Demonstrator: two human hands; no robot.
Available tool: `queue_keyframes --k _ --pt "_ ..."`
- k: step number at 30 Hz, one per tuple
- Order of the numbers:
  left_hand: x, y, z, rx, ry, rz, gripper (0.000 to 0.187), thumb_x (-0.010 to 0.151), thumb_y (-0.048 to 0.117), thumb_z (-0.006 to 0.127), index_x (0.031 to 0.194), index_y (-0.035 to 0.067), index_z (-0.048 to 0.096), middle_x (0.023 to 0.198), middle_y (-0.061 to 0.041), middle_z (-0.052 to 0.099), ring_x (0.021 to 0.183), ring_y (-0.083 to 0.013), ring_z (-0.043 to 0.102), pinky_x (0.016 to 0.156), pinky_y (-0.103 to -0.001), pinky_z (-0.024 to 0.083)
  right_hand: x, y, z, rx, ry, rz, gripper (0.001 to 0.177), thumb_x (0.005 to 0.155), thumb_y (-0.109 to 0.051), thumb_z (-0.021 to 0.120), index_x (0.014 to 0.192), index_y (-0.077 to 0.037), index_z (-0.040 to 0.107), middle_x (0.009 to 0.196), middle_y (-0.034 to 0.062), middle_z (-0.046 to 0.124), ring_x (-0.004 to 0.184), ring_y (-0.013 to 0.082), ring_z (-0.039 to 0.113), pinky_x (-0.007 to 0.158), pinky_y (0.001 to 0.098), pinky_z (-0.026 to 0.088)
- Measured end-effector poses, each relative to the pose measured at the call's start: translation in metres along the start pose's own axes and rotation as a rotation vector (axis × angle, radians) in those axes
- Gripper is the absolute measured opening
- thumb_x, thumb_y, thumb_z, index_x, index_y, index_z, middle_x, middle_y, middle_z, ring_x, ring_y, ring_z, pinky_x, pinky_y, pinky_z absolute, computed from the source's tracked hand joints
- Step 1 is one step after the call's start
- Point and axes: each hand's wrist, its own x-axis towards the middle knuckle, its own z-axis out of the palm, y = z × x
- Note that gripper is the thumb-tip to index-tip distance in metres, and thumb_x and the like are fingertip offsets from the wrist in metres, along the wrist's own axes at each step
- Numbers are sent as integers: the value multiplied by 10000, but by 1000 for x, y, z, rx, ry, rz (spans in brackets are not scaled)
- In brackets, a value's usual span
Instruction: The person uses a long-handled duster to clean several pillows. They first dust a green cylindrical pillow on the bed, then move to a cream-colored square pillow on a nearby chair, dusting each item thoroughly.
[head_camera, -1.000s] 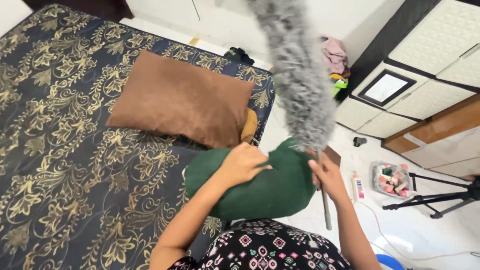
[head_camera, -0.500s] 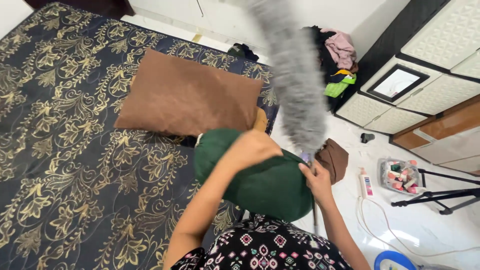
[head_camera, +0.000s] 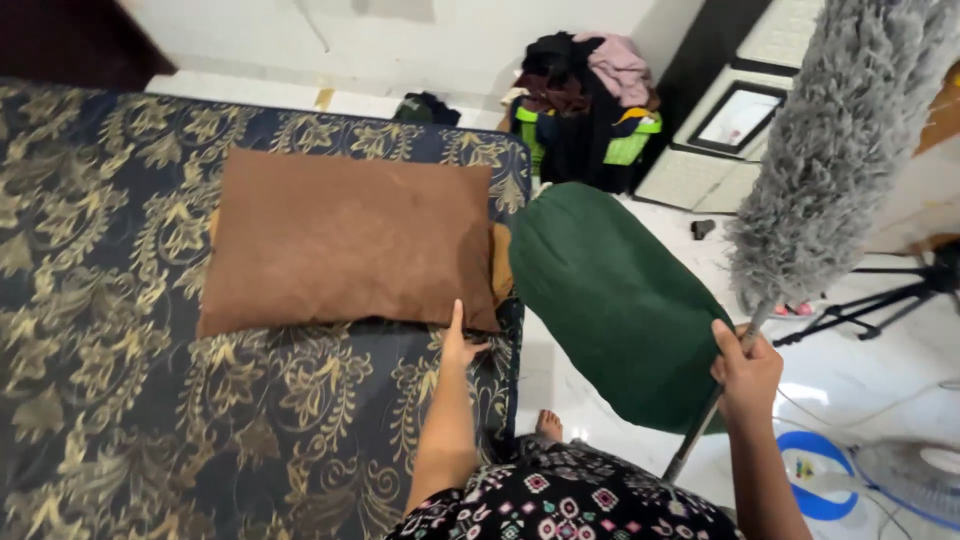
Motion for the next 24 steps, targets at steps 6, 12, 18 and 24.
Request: queue_keyframes --k 6,12,18,24 --pt "114 -16 14 -485 218 76 544 813 292 821 1277 58 659 1265 -88 708 1109 -208 678 1006 -326 552 -31 -62 -13 -95 86 39 487 1028 -124 622 699 -147 262 575 -37 172 488 87 196 468 269 170" --pt "111 17 -33 -459 159 168 199 823 9 694 1015 53 725 978 -107 745 822 -294 714 705 -428 619 -30 -48 -28 -13 179 122 465 1002 -144 659 714 -180 296 610 -75 163 475 42 213 453 244 162" --pt "-132 149 -55 55 402 445 469 768 177 769 1229 120 705 1116 -38 751 907 -224 725 758 -345 585 -23 -47 -20 30 109 113 453 1000 -130 640 726 -183 283 626 -73 141 442 33 187 418 237 131" --pt "-166 189 -255 367 679 764 453 794 180 792 1217 72 669 1115 -56 710 936 -205 666 791 -344 554 -7 -27 -7 91 -11 93 458 983 -120 657 711 -189 295 620 -82 151 431 23 203 404 229 130"
